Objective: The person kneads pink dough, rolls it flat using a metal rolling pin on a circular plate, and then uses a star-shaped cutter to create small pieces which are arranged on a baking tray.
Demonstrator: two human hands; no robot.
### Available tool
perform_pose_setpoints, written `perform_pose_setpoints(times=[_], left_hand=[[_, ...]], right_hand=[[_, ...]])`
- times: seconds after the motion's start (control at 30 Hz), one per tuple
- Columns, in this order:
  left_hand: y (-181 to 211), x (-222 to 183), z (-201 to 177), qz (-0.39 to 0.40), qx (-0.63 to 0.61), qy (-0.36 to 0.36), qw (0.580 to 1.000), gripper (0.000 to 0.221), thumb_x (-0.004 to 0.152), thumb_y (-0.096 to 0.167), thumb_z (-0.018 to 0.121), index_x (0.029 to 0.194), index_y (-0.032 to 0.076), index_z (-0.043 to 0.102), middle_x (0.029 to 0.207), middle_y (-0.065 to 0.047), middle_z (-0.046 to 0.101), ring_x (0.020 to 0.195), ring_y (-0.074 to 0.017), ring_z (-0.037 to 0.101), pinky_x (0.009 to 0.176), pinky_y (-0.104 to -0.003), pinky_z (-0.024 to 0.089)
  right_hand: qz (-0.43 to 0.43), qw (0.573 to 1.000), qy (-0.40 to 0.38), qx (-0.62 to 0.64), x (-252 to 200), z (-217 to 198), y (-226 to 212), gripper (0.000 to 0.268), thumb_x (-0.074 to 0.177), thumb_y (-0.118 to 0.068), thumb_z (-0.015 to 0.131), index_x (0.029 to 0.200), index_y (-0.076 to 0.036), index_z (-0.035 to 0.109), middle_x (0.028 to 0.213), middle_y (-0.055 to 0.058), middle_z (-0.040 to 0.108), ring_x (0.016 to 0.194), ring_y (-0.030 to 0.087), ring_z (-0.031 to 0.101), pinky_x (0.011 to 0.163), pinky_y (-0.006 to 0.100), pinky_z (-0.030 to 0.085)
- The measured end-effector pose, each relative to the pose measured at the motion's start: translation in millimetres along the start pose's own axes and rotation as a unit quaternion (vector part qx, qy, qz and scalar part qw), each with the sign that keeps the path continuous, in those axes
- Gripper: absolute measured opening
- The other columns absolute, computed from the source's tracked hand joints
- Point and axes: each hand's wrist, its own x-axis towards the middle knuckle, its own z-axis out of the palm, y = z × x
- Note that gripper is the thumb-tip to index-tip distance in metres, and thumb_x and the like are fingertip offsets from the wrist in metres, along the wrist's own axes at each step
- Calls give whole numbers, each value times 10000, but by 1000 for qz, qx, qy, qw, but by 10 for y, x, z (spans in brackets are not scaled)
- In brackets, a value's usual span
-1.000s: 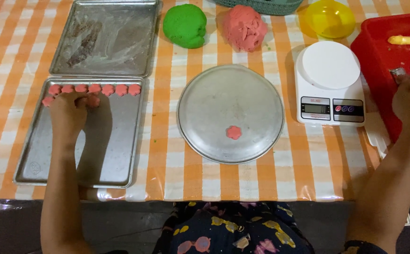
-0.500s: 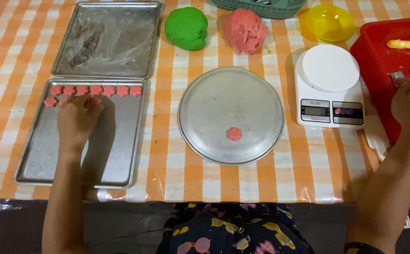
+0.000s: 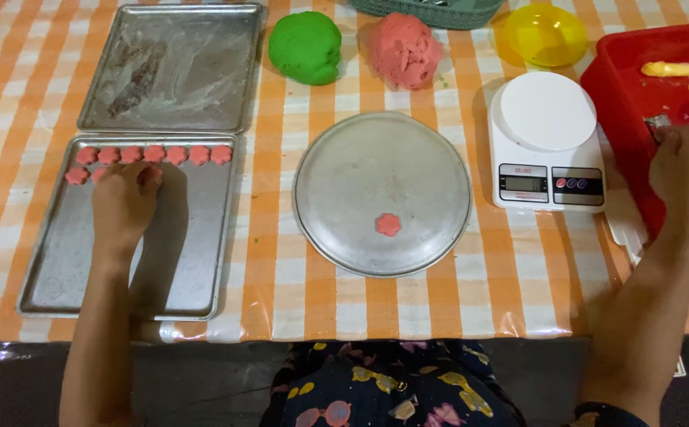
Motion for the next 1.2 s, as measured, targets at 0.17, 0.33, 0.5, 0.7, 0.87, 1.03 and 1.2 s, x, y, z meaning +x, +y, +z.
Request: perform_pose_setpoints(times=[0.17,0.33,0.5,0.7,0.87,1.03,1.2], left_hand=[[531,-10,-66,71,49,30,996,235,1021,191,654,1123,-6,730,1073,-224,718,987,-409,633,855,-497,488],[1957,-187,-23,71,-191,-71,976,420,1007,364,607,1325,97,669,1353,-139,647,1274,-321,554,1062,-438,398],[2996,-234,35,271,-199,-252,907,322,975,223,469,1173,38,643,1300,-154,648,1186,-353,566,838,-511,517],[3199,-277,334,366,-118,-218,897,149,945,203,665,1011,70,649,1034,-90,642,960,-284,593,623,-419,549],[3239,-331,555,362,-82,-191,909,136,980,118,586,895,42,660,968,-105,631,866,-297,594,563,-426,533],[3321,-207,365,345,-67,-237,906,77,918,166,688,945,103,652,977,-66,627,884,-266,607,559,-407,533],[3373,-48,204,253,-101,-388,881,204,925,322,644,1049,168,595,1086,-7,608,1081,-252,585,731,-411,517]], right_hand=[[44,999,-27,8,100,22,84,356,1263,-112,477,1160,32,786,1036,248,774,825,423,725,635,490,553],[18,1000,-21,-1,60,-12,75,368,1286,-102,504,1064,8,777,945,161,765,708,291,696,492,397,526],[41,997,-39,53,77,-120,15,378,1247,-92,442,1068,53,741,967,244,746,748,424,664,516,540,477],[46,996,-45,59,69,-128,3,385,1257,-78,445,995,31,705,926,184,729,699,326,657,490,433,492],[35,998,-32,44,67,-105,-4,339,1237,-70,457,1115,31,757,996,197,757,759,344,694,546,432,541],[7,999,-15,40,61,-92,31,402,1242,-61,428,1043,49,760,961,238,756,731,413,695,532,510,512],[46,996,-44,58,71,-117,-5,377,1256,-78,439,1039,35,726,942,192,730,732,340,664,525,442,509]])
